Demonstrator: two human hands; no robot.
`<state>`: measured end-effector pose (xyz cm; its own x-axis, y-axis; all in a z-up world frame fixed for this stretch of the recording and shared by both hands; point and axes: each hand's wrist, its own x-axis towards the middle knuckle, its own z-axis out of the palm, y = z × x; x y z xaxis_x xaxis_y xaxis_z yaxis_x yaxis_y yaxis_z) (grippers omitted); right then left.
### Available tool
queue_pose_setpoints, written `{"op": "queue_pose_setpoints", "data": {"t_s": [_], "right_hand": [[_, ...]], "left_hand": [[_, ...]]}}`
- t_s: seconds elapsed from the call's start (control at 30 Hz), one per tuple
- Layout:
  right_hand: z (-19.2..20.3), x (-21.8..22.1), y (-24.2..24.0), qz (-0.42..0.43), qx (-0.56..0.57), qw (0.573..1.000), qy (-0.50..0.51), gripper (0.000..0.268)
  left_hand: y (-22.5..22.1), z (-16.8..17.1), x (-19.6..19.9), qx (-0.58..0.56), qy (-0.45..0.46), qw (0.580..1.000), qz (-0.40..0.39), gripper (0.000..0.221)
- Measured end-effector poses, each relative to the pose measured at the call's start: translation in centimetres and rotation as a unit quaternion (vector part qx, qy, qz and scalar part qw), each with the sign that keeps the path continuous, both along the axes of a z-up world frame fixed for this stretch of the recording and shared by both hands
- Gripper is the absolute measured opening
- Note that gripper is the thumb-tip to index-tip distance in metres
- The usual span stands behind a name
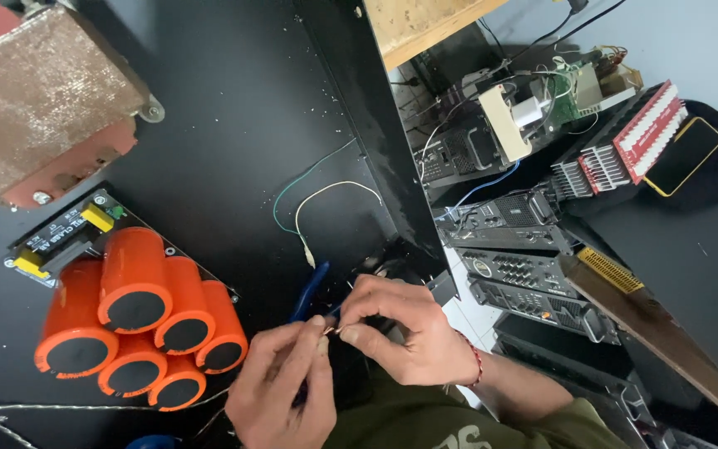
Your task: Repairing an electronic device by stripping, twisting, and soldering wires to a capacitor bank on a circuit board.
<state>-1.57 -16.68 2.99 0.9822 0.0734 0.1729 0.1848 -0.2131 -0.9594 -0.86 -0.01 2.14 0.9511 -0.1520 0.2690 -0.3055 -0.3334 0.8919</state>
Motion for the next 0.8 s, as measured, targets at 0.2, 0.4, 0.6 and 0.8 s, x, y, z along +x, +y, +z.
{"op": "queue_pose_setpoints", "data": {"t_s": [0.2, 0.4, 0.6, 0.8], "right_hand": [[-0.4, 0.0, 0.6, -0.018, 0.016, 0.999, -0.026, 0.004], [-0.3, 0.0, 1.4, -0.031, 0.037, 0.998, -0.035, 0.009], [-0.8, 0.0, 1.7, -0.063, 0.028, 0.997, -0.046, 0.002], [-0.8, 0.3, 1.7, -0.066, 0.022, 0.996, -0.051, 0.004]], "left_hand": [[0.4, 0.7, 1.4, 0.188, -0.174, 0.967, -0.006, 0.008], [0.9, -0.8, 0.5, 0.07, -0.075, 0.994, -0.046, 0.027], [1.8, 0.9, -1.0, 0.034, -0.003, 0.999, 0.038, 0.038], [6.5, -1.4, -4.9, 0.108, 0.302, 0.943, -0.089, 0.053]]}}
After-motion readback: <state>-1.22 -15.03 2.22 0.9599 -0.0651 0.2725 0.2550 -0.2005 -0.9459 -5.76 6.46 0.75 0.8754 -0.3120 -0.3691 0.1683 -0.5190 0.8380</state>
